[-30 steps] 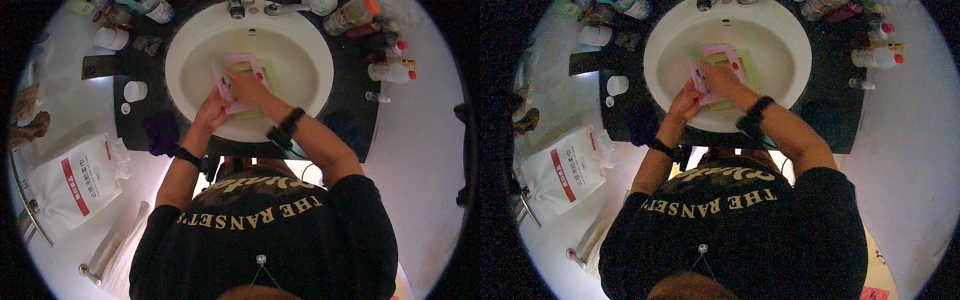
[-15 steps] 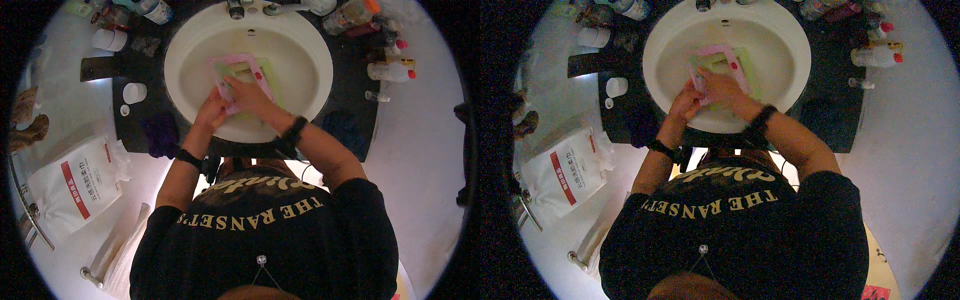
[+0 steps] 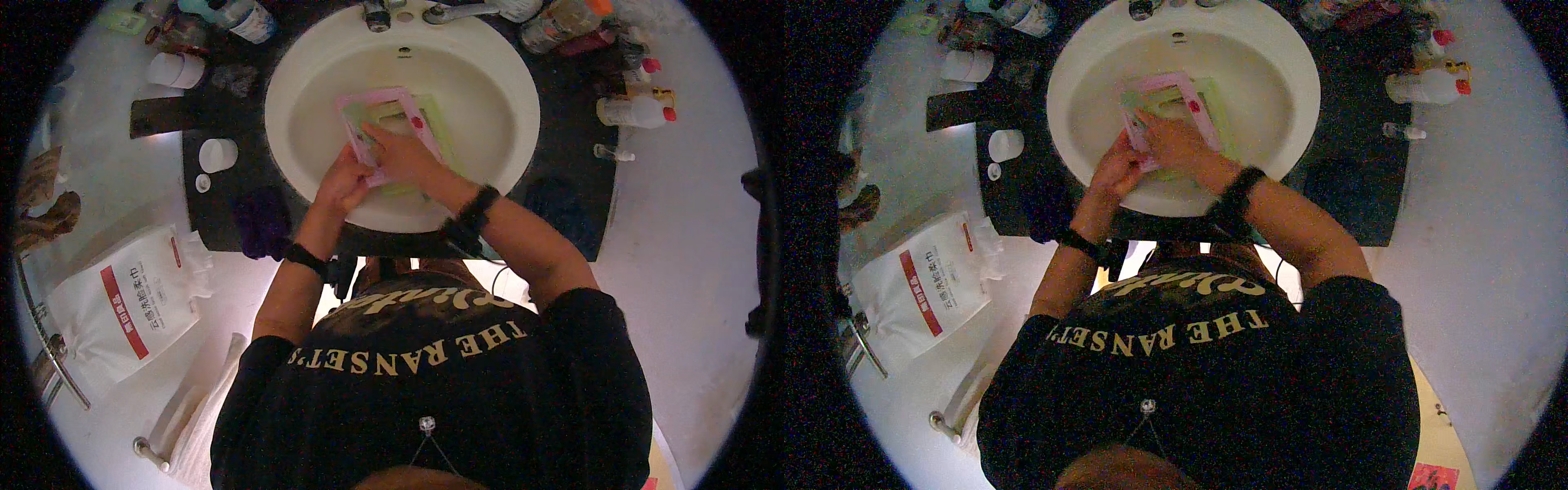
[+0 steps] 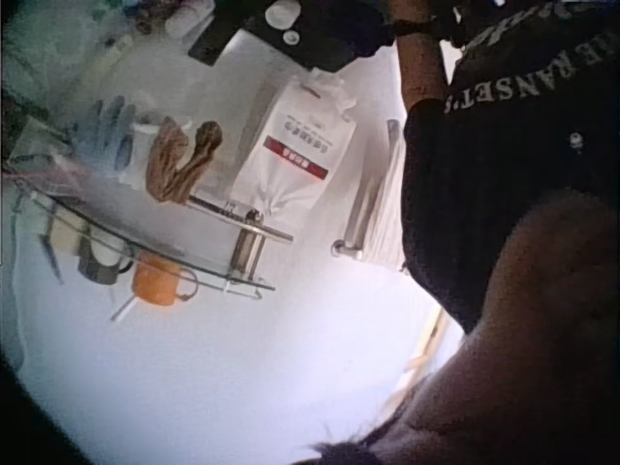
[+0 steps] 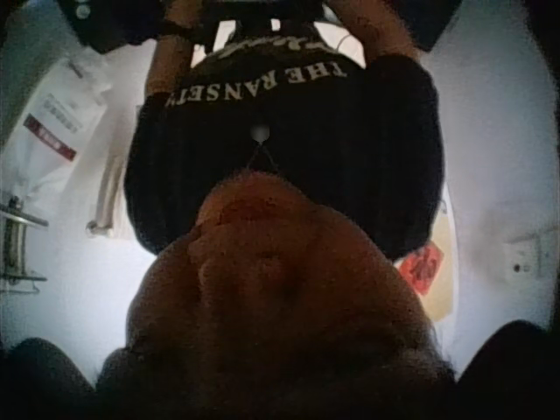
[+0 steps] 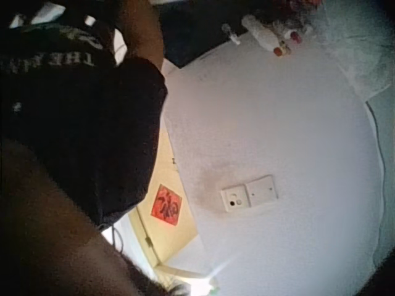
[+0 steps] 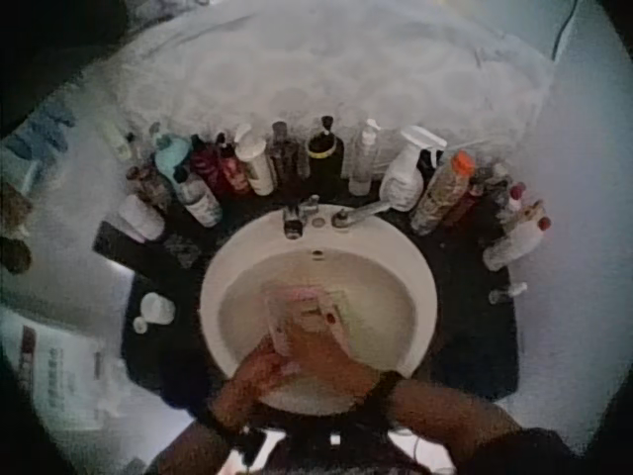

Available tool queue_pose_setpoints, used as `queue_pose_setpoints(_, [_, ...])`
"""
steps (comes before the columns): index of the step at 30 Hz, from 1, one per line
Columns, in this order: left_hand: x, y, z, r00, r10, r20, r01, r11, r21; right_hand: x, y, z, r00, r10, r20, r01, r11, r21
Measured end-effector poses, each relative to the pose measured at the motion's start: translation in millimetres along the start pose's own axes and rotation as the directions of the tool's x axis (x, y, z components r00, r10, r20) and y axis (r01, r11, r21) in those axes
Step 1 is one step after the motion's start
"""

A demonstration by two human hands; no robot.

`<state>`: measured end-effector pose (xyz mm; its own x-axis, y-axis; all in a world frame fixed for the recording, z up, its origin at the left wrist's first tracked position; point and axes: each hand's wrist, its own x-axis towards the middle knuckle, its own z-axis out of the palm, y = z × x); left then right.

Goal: The person washes two face masks in a bathroom sink. They scrub a pink mask with a brush, rinse it, then repeat the process with a green mask. Finally, they dry the green mask with a purple cloth.

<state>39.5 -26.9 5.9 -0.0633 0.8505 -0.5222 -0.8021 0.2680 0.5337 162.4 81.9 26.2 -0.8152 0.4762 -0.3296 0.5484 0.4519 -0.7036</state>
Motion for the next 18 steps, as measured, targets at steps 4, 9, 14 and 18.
queue_pose_setpoints(4, [-2.8, 4.2, 2.4, 0.998, -0.009, -0.067, 0.005, 0.998, -0.069, -70.5, -15.6, -8.6, 0.995, 0.066, 0.081, -0.068, 0.998, 0.020])
queue_pose_setpoints(9, [-3.8, -1.8, 12.4, 0.998, 0.039, -0.047, -0.038, 0.999, 0.008, -33.1, -10.3, -17.7, 0.996, -0.051, -0.079, 0.046, 0.997, -0.059])
queue_pose_setpoints(14, [-15.6, -23.3, 20.0, 0.987, 0.150, 0.049, -0.146, 0.986, -0.074, 29.6, 9.7, -11.5, 0.983, -0.116, -0.142, 0.114, 0.993, -0.022])
queue_pose_setpoints(18, [-15.1, -13.4, -5.7, 0.991, 0.115, -0.066, -0.126, 0.974, -0.187, 5.5, 4.0, -5.5, 0.982, -0.177, -0.062, 0.176, 0.984, -0.011])
